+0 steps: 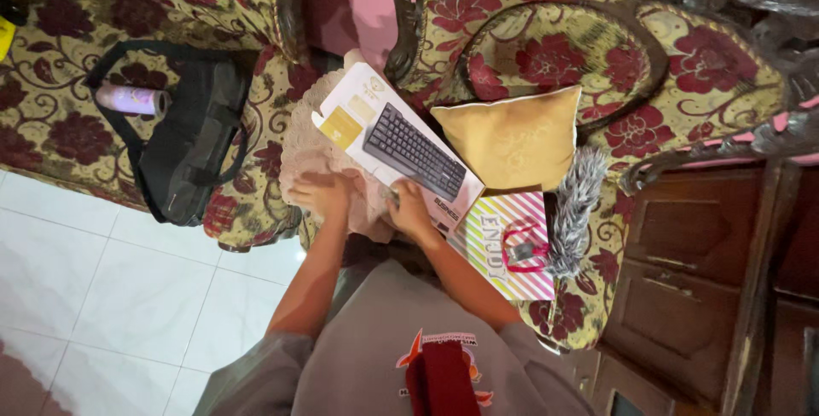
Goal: The person tidies a living space by dusting a wooden shelf, placing a cloth down, unpacking a keyboard, and arranging various items like a gift bag and a helmet on a couch and shelf.
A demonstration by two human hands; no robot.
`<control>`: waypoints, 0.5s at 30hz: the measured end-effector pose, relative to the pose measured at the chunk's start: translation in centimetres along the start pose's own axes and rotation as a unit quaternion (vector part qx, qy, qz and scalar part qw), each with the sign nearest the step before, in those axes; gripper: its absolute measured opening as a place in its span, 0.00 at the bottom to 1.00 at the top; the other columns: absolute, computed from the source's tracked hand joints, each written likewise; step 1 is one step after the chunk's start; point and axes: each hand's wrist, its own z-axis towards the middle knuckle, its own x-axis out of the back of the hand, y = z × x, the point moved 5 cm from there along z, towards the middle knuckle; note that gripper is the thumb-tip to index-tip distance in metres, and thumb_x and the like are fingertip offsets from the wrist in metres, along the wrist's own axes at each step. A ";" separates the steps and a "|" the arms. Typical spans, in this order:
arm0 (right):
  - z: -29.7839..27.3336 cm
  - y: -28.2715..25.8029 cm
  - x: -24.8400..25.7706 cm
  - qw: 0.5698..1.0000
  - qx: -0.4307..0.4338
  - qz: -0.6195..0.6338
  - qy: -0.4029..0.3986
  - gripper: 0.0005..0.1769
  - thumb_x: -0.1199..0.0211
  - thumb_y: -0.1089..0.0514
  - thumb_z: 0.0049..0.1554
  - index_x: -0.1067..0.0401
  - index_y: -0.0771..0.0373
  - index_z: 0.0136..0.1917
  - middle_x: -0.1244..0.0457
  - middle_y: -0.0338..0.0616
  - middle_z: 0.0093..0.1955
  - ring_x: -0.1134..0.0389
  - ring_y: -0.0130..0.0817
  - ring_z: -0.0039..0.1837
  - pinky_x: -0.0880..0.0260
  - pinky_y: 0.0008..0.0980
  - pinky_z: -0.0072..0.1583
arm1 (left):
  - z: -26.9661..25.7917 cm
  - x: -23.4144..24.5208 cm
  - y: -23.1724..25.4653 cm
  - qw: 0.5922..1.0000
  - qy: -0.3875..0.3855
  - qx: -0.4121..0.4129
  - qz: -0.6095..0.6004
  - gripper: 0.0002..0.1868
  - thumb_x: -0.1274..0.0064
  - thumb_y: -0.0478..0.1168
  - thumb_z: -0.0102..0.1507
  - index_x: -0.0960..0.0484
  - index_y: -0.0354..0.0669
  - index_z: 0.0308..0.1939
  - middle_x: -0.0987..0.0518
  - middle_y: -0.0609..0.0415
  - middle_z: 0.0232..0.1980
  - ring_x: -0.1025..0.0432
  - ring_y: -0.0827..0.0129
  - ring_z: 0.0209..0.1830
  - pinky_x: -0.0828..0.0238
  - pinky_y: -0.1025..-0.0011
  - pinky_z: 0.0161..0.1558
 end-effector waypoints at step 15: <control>-4.2 -7.4 6.9 0.961 0.020 0.266 -0.065 0.66 0.22 0.51 0.45 0.65 0.67 0.80 0.59 0.67 0.79 0.51 0.56 0.78 0.42 0.45 0.71 | -6.3 -0.9 16.8 0.731 -0.360 0.231 -0.532 0.22 0.40 0.35 0.58 0.26 0.38 0.56 0.19 0.50 0.46 0.22 0.60 0.42 0.23 0.63 0.36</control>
